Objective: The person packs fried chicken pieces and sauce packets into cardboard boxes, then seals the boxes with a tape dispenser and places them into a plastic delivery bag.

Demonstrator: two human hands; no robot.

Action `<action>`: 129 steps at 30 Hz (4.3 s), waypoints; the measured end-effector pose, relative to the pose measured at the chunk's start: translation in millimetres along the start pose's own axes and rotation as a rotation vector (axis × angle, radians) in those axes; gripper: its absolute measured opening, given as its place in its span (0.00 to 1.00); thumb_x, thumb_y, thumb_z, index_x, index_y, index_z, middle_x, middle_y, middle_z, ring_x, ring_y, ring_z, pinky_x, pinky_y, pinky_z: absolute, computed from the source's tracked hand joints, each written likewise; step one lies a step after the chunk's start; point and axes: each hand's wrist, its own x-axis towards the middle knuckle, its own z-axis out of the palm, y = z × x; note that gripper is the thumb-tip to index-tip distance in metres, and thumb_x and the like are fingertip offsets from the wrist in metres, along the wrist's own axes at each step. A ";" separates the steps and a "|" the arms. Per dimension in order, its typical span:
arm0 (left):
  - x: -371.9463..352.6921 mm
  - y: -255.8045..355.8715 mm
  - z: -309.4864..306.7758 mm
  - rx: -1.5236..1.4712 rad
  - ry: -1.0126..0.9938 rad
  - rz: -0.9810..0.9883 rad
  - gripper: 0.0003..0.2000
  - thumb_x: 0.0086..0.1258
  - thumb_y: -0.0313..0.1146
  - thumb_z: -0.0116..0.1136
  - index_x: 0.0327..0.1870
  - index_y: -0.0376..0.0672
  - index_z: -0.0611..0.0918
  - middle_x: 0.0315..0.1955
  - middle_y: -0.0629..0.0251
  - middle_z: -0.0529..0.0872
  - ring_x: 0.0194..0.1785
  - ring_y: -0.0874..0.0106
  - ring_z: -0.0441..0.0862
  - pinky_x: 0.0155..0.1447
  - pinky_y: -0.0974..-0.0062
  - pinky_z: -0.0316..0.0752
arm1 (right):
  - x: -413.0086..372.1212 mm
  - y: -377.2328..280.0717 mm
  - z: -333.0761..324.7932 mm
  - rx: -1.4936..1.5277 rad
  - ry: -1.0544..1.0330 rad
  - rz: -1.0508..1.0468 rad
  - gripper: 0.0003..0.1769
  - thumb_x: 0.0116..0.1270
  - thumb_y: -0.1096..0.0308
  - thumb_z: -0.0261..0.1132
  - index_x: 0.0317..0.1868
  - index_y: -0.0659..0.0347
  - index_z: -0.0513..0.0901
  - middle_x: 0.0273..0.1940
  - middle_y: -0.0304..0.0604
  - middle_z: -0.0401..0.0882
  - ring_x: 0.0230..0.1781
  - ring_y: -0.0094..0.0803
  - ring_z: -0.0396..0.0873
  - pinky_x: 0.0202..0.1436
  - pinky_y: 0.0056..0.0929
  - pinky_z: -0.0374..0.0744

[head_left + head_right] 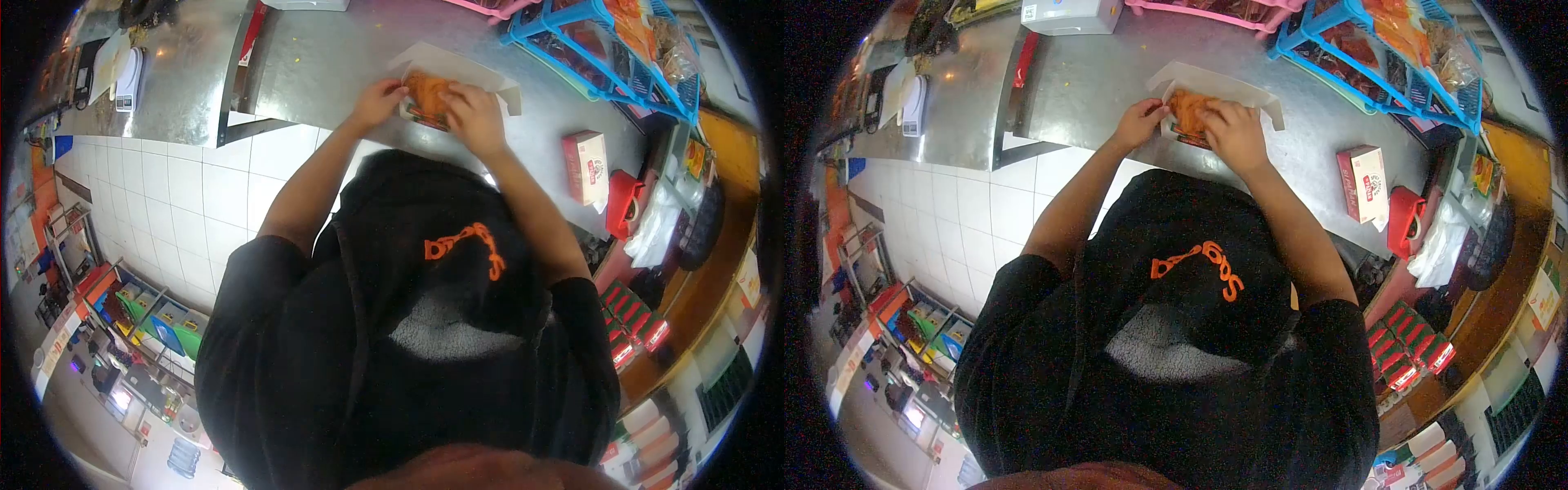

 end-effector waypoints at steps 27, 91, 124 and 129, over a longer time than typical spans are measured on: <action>17.0 98.5 -39.0 1.166 -0.251 0.536 0.22 0.63 0.35 0.58 0.61 0.52 0.78 0.53 0.59 0.80 0.54 0.56 0.79 0.55 0.59 0.76 | -23.9 36.3 -48.0 -0.007 0.014 0.376 0.11 0.56 0.79 0.61 0.38 0.58 0.86 0.51 0.47 0.80 0.45 0.46 0.82 0.48 0.37 0.80; -8.7 80.0 39.8 1.251 -0.334 0.827 0.26 0.57 0.54 0.65 0.51 0.48 0.77 0.70 0.46 0.58 0.71 0.45 0.56 0.69 0.36 0.51 | -20.2 36.1 -17.5 -0.290 -0.533 -0.001 0.61 0.40 0.40 0.77 0.73 0.50 0.57 0.65 0.55 0.59 0.66 0.50 0.60 0.65 0.47 0.70; -23.9 138.2 219.6 1.365 0.128 0.059 0.37 0.57 0.53 0.62 0.64 0.43 0.66 0.73 0.46 0.49 0.63 0.44 0.65 0.55 0.40 0.69 | -340.5 32.2 -246.7 0.601 -0.902 0.961 0.39 0.71 0.39 0.50 0.73 0.54 0.61 0.72 0.53 0.59 0.73 0.48 0.57 0.75 0.40 0.55; -4.8 145.6 275.1 1.313 0.201 0.081 0.35 0.57 0.53 0.62 0.63 0.46 0.67 0.73 0.46 0.49 0.65 0.44 0.62 0.55 0.37 0.67 | -397.0 145.3 -307.2 -0.110 -0.350 1.165 0.19 0.60 0.60 0.66 0.48 0.62 0.81 0.50 0.58 0.80 0.48 0.51 0.80 0.52 0.44 0.77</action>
